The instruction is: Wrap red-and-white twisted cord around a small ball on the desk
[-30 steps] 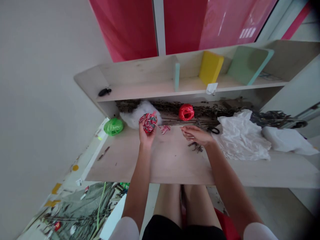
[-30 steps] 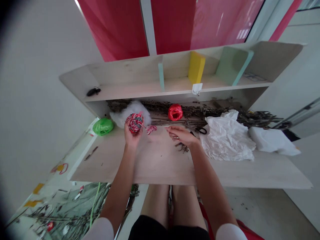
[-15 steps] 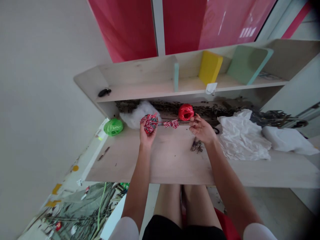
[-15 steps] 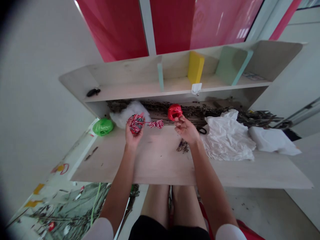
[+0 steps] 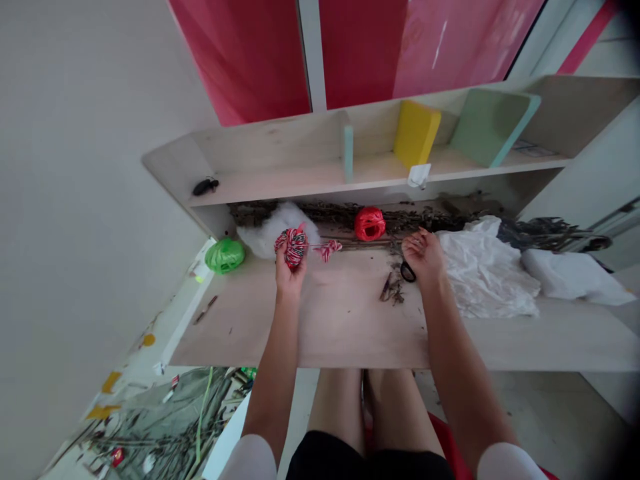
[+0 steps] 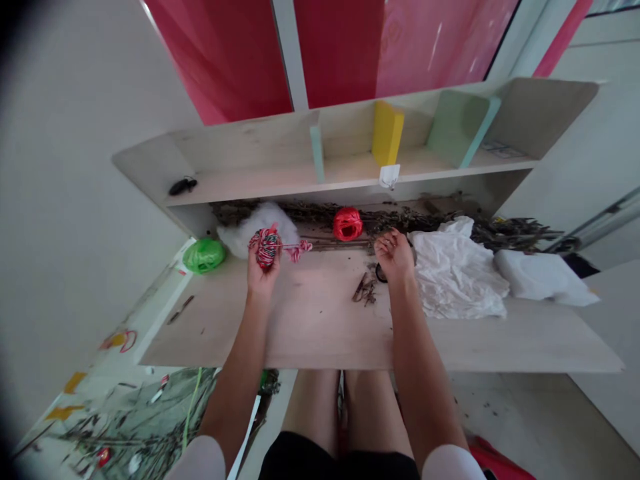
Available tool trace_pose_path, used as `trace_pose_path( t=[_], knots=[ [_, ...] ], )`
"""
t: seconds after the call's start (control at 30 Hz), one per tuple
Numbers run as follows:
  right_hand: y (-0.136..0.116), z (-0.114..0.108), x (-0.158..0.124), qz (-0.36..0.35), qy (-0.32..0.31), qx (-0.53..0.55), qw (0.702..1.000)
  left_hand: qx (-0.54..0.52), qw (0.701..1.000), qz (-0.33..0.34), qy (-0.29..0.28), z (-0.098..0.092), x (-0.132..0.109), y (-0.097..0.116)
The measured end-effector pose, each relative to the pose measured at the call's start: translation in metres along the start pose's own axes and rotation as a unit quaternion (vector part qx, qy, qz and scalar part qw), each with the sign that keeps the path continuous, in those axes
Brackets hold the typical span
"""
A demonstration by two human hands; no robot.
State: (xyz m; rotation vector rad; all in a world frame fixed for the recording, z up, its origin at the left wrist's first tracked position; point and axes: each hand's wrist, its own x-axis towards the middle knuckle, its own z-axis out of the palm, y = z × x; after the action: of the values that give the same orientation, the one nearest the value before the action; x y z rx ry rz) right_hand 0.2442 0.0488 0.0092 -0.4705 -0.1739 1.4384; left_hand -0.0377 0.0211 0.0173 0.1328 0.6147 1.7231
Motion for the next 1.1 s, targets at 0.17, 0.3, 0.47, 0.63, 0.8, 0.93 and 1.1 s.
trace_pose_path(
  t=[0.17,0.3,0.47,0.63,0.8,0.93,1.1],
  knots=[
    [-0.010,-0.004,0.002,-0.050,0.020,0.027,0.998,0.002,1.000,-0.002,0.030,0.003,0.001,-0.001],
    [-0.018,-0.007,0.003,-0.080,0.019,0.035,0.996,0.024,1.000,0.004,0.018,0.003,-0.001,0.001],
    [-0.026,-0.011,0.007,-0.113,0.020,-0.008,0.993,0.027,0.999,-0.002,0.024,0.004,-0.002,0.007],
    [-0.013,-0.015,0.012,-0.139,0.036,-0.235,0.961,0.042,0.999,-0.021,-0.013,0.007,-0.006,0.006],
    [0.018,-0.010,-0.002,-0.253,-0.015,-0.617,0.745,0.085,0.994,-0.066,0.003,0.012,-0.011,-0.005],
    [0.049,0.006,-0.029,-0.334,-0.097,-0.648,0.678,0.094,0.991,-0.099,-0.009,0.015,-0.014,-0.011],
    [0.089,0.013,-0.050,-0.019,-0.345,-0.560,0.753,0.117,0.984,-0.135,-0.011,0.017,-0.018,-0.015]
  ],
)
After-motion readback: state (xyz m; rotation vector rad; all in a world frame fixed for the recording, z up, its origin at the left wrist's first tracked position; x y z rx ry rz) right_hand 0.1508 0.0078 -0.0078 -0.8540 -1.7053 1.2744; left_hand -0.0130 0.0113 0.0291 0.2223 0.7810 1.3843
